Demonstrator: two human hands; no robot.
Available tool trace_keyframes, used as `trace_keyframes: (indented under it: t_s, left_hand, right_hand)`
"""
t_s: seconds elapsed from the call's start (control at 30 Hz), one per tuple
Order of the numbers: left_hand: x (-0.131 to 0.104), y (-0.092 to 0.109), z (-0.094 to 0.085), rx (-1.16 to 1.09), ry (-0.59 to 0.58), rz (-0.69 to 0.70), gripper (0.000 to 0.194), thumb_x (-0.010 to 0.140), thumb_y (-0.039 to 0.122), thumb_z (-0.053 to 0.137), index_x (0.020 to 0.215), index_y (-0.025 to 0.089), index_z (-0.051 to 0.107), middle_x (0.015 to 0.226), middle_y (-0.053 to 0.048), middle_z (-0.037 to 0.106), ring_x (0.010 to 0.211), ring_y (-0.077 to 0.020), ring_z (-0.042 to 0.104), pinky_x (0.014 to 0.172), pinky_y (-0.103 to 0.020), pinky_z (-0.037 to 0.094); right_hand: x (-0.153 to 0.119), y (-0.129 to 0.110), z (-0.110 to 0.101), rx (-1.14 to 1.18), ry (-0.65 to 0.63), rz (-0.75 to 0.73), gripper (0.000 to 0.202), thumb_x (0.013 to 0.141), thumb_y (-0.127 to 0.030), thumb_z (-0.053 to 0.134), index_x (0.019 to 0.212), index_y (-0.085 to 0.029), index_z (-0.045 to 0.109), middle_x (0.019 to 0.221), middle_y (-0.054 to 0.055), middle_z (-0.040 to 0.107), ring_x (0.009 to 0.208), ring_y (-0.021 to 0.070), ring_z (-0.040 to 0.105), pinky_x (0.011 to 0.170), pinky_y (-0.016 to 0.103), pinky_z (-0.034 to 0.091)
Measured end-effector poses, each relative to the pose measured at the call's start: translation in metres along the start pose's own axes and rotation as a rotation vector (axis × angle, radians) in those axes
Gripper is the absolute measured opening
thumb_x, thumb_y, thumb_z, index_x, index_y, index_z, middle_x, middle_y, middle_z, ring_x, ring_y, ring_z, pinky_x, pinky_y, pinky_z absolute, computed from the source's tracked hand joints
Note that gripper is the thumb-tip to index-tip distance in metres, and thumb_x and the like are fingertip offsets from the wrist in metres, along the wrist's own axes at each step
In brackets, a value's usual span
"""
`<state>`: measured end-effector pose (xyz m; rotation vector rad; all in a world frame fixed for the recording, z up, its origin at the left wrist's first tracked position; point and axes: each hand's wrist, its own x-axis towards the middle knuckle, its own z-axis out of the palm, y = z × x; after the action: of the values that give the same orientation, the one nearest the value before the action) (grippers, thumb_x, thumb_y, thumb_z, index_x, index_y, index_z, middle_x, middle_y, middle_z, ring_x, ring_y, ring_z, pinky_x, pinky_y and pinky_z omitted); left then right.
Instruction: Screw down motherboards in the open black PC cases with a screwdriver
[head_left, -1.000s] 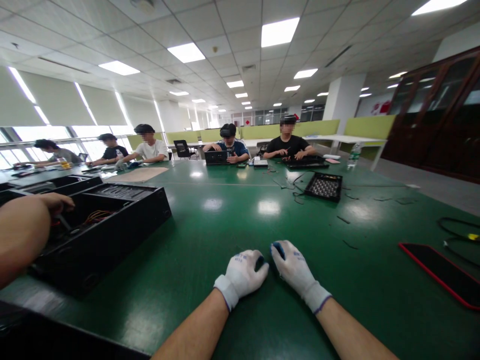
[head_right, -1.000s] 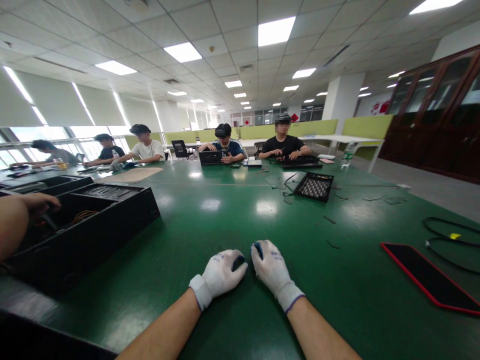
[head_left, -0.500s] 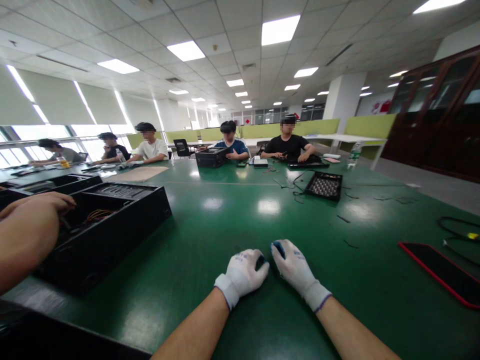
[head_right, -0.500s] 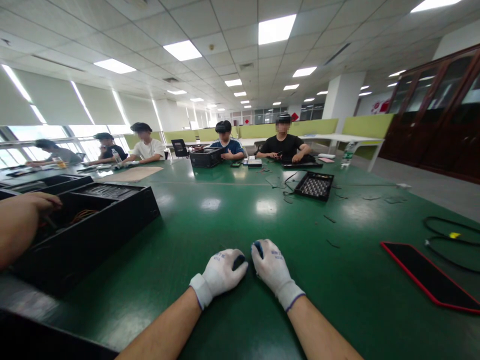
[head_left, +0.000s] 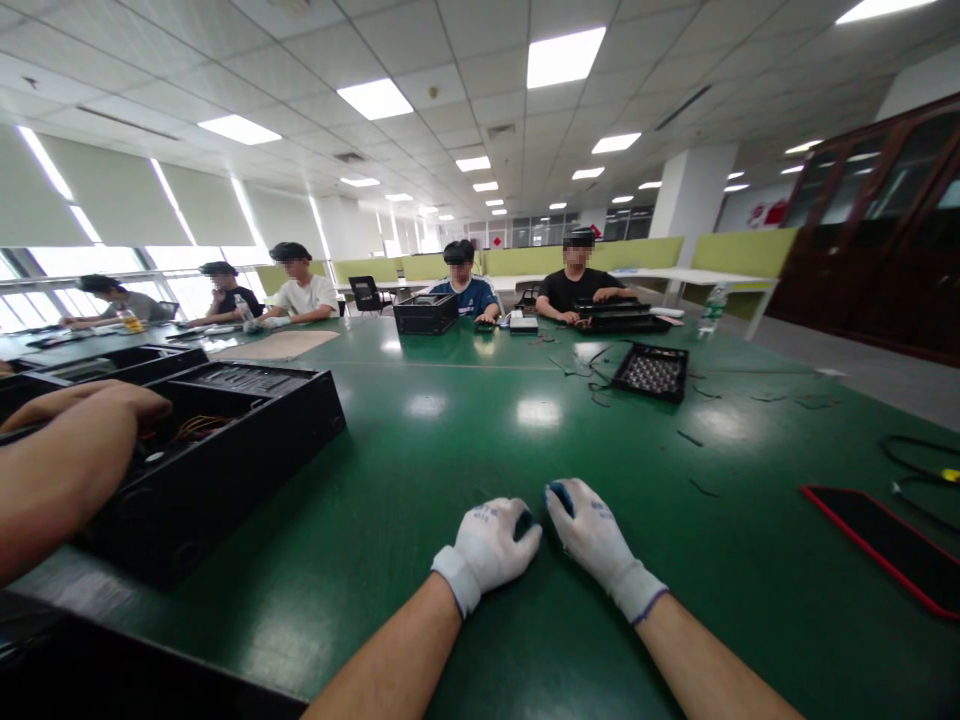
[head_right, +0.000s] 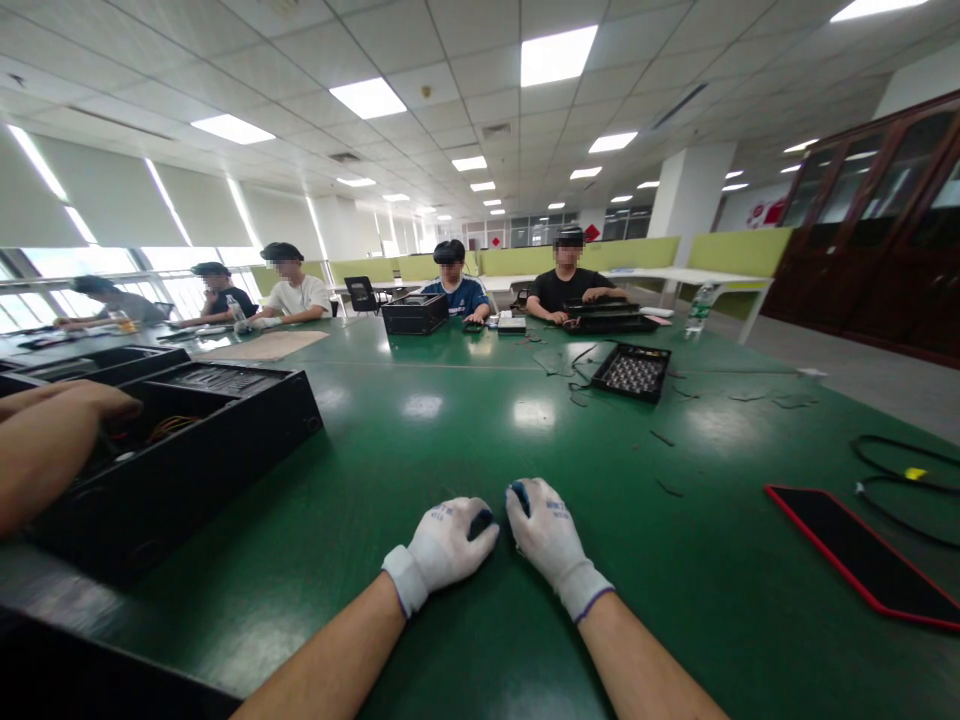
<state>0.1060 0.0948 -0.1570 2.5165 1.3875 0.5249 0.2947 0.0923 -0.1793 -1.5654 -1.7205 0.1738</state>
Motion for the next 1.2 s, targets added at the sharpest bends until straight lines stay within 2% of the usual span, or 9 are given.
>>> trace_keyframes:
  t_s: [0.2,0.5,0.7,0.8,0.9,1.03,1.13,1.2]
  left_hand:
    - [-0.001,-0.002,0.002,-0.004,0.012,0.015,0.036,0.096,0.051,0.049,0.108,0.023,0.069,0.101,-0.006,0.076,0.093,-0.0244,0.072,0.083,-0.035,0.056]
    - [-0.001,-0.003,0.003,-0.031,0.039,0.018,0.034,0.096,0.049,0.051,0.108,0.023,0.07,0.102,-0.006,0.076,0.093,-0.0251,0.072,0.083,-0.036,0.057]
    - [-0.003,-0.003,0.005,-0.077,0.105,-0.007,0.034,0.097,0.047,0.053,0.112,0.022,0.069,0.107,-0.006,0.075,0.099,-0.0244,0.071,0.091,-0.036,0.056]
    - [0.004,-0.008,-0.005,-0.077,0.167,-0.045,0.034,0.097,0.045,0.052,0.117,0.022,0.068,0.111,-0.007,0.072,0.104,-0.0237,0.069,0.095,-0.035,0.054]
    - [0.026,-0.019,-0.027,-0.01,0.22,-0.068,0.038,0.099,0.046,0.05,0.125,0.022,0.065,0.116,-0.008,0.068,0.104,-0.0232,0.068,0.095,-0.033,0.053]
    - [0.085,-0.05,-0.069,0.16,0.212,-0.146,0.055,0.099,0.05,0.046,0.145,0.021,0.051,0.137,-0.014,0.058,0.112,-0.0272,0.067,0.096,-0.036,0.053]
    - [0.139,-0.083,-0.099,0.309,0.128,-0.275,0.069,0.098,0.054,0.045,0.157,0.019,0.036,0.161,-0.015,0.037,0.13,-0.0315,0.058,0.107,-0.038,0.047]
    - [0.17,-0.106,-0.116,0.339,0.097,-0.324,0.073,0.096,0.052,0.05,0.158,0.017,0.034,0.168,-0.017,0.024,0.137,-0.0361,0.052,0.111,-0.041,0.044]
  right_hand:
    - [0.0,-0.001,0.0,0.004,-0.032,0.028,0.031,0.099,-0.043,0.045,0.102,-0.02,0.065,0.102,0.011,0.069,0.097,0.0241,0.066,0.09,0.038,0.053]
    - [0.0,0.002,0.002,0.003,-0.02,0.002,0.03,0.098,-0.042,0.045,0.102,-0.021,0.067,0.1,0.011,0.07,0.096,0.0242,0.066,0.092,0.039,0.052]
    - [0.0,0.0,-0.001,0.003,-0.019,-0.002,0.023,0.094,-0.037,0.052,0.102,-0.023,0.069,0.101,0.011,0.07,0.097,0.025,0.065,0.092,0.038,0.051]
    - [0.001,-0.002,-0.003,0.006,-0.033,0.026,0.027,0.096,-0.04,0.049,0.102,-0.021,0.068,0.101,0.012,0.07,0.097,0.025,0.065,0.091,0.038,0.052]
    - [0.001,-0.004,-0.003,0.013,-0.046,0.063,0.032,0.098,-0.042,0.045,0.104,-0.019,0.066,0.103,0.012,0.07,0.098,0.025,0.066,0.092,0.039,0.052]
    - [0.002,-0.005,-0.002,0.026,-0.076,0.103,0.034,0.1,-0.045,0.043,0.104,-0.019,0.064,0.104,0.012,0.069,0.1,0.025,0.066,0.093,0.039,0.051]
    - [0.002,-0.004,-0.002,0.032,-0.089,0.115,0.034,0.1,-0.046,0.043,0.105,-0.02,0.064,0.105,0.011,0.068,0.101,0.025,0.065,0.095,0.039,0.051]
    - [0.002,-0.005,-0.001,0.03,-0.1,0.123,0.035,0.101,-0.046,0.043,0.107,-0.019,0.064,0.107,0.012,0.068,0.103,0.0253,0.065,0.096,0.039,0.05]
